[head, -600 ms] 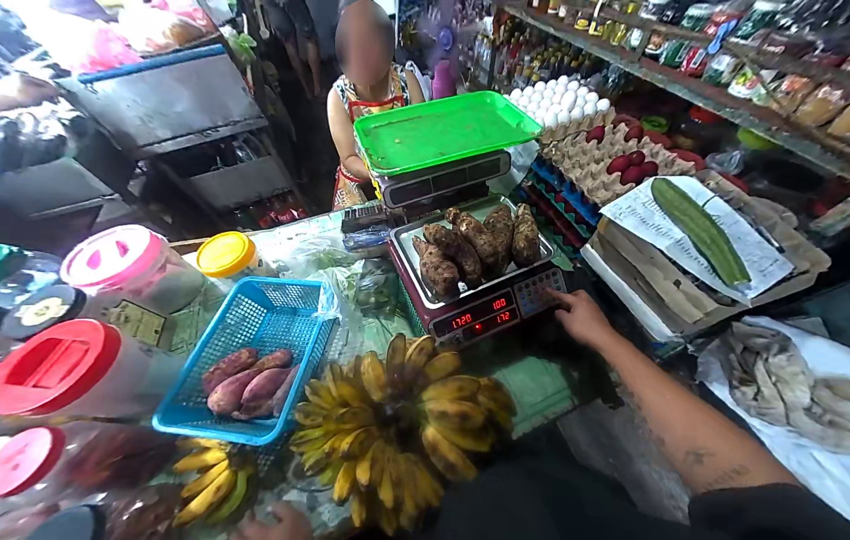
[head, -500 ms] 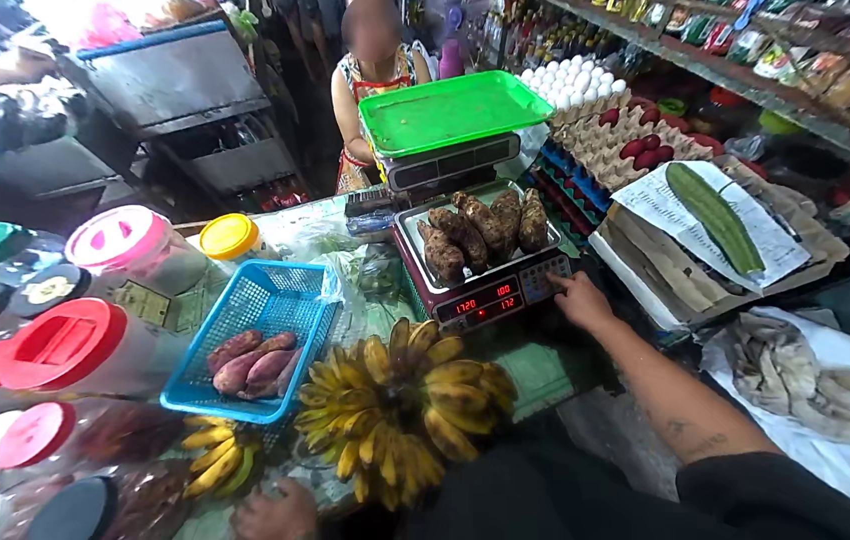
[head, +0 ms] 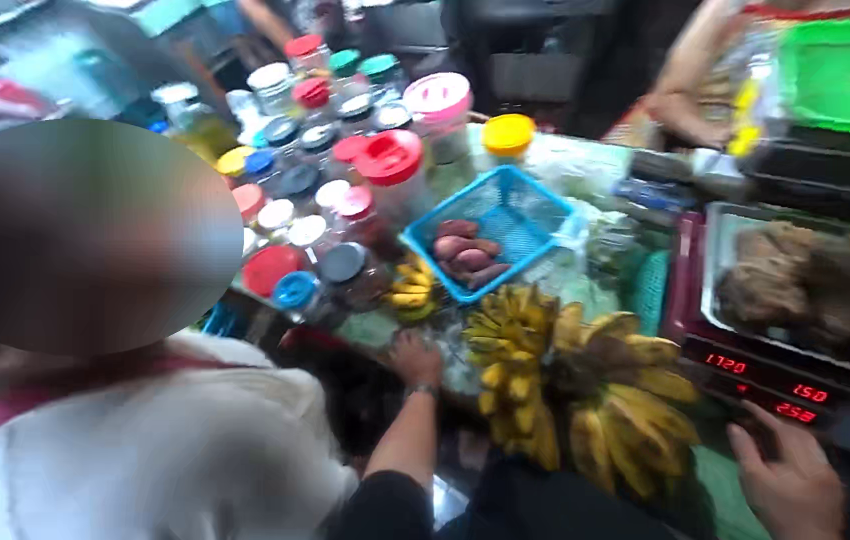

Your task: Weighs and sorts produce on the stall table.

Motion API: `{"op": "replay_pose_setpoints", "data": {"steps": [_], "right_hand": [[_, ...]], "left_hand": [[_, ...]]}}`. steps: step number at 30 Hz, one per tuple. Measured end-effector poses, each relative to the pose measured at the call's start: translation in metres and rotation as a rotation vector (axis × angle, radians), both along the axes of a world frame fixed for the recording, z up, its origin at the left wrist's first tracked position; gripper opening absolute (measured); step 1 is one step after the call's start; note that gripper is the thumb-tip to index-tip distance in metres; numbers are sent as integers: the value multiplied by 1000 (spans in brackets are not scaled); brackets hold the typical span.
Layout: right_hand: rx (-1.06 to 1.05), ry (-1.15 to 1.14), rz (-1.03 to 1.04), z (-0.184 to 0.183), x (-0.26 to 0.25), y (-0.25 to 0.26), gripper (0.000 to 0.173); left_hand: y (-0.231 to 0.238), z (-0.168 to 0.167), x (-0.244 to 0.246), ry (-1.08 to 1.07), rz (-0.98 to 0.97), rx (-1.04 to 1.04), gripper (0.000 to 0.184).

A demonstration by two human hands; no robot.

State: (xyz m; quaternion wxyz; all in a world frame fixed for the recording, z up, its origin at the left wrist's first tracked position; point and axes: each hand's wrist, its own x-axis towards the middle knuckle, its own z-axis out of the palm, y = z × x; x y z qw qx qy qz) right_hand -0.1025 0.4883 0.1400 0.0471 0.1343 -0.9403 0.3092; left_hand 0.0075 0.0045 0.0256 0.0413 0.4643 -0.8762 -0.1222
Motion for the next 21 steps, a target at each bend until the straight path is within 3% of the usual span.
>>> {"op": "replay_pose_setpoints", "data": {"steps": [4, 7, 12, 16, 21], "right_hand": [[-89, 109, 162, 7, -8, -16, 34], [-290, 182, 265, 1, -24, -11, 24], [-386, 222, 389, 8, -25, -36, 20], [-325, 248, 378, 22, -16, -78, 21], [-83, 287, 331, 5, -29, -87, 19]], "left_hand": [[-3, -14, -2, 20, 14, -21, 56], [-3, -14, -3, 35, 16, -29, 55], [-6, -18, 0, 14, 29, -33, 56], [-8, -24, 10, 38, -24, -75, 60], [2, -18, 3, 135, -68, -52, 59]]}}
